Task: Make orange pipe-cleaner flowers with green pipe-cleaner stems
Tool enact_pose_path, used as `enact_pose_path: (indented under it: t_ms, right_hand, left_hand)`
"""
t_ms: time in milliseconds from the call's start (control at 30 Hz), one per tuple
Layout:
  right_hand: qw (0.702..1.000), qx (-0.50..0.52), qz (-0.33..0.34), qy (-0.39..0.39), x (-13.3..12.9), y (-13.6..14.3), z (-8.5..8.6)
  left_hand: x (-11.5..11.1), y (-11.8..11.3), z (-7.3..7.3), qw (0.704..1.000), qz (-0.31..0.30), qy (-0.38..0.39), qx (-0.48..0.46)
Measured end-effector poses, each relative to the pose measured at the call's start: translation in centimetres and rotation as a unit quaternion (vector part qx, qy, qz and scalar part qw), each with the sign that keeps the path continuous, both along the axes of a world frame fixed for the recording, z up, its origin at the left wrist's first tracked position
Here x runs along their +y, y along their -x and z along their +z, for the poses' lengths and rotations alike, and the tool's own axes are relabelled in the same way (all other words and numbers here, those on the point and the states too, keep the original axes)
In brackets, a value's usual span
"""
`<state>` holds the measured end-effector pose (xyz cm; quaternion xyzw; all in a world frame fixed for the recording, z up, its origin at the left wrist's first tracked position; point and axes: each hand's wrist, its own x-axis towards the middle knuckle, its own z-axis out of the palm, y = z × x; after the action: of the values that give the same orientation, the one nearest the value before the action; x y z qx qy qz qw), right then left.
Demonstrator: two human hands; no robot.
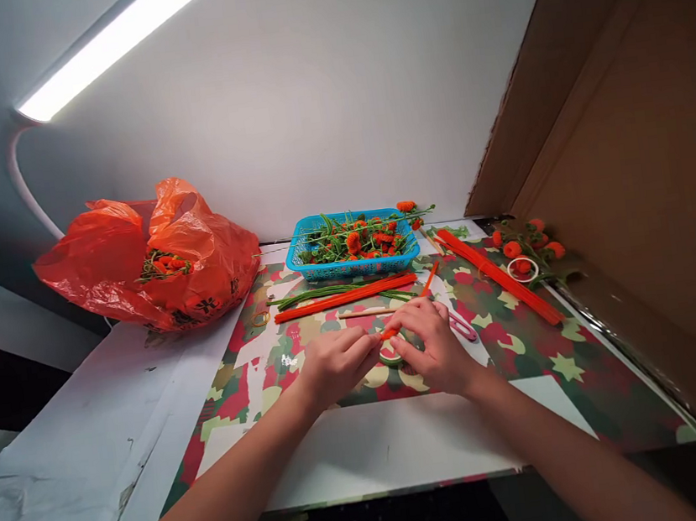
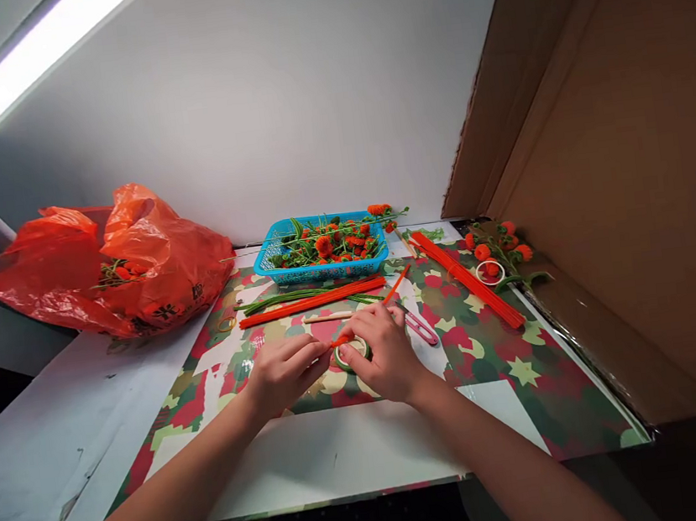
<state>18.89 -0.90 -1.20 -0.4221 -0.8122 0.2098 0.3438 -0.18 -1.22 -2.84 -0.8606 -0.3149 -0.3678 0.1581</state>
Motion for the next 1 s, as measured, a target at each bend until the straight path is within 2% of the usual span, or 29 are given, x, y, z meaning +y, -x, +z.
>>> enact_pose_path:
  t_ms: [300, 567, 733, 900, 1000]
  right_hand:
    - [0.997, 0.017, -0.012, 0.079, 0.11, 0.44, -0.14]
    - [0.994, 0.027, -0.02, 0.106, 0.09, 0.66, -0.39]
    - [0.994, 0.019, -0.027, 0.107, 0.1, 0.71, -0.45]
    - [0.995, 0.006, -0.024, 0.096, 0.17, 0.67, -0.7]
    - [0.997, -0.008, -0.022, 0.076, 0.15, 0.65, -0.81]
  left_hand:
    - [0.07, 0.09, -0.1, 0.998, -0.013, -0.012, 0.053]
    - [0.15, 0.13, -0.23, 0.998, -0.015, -0.024, 0.061]
    - [0.12, 0.1, -0.29, 0.996, 0.005, -0.013, 0.089]
    - [0.15, 0.08, -0.43, 0.996, 0.007, 0.016, 0.088]
    - [0.19, 0.03, -0.36, 0.995, -0.004, 0.09, 0.05]
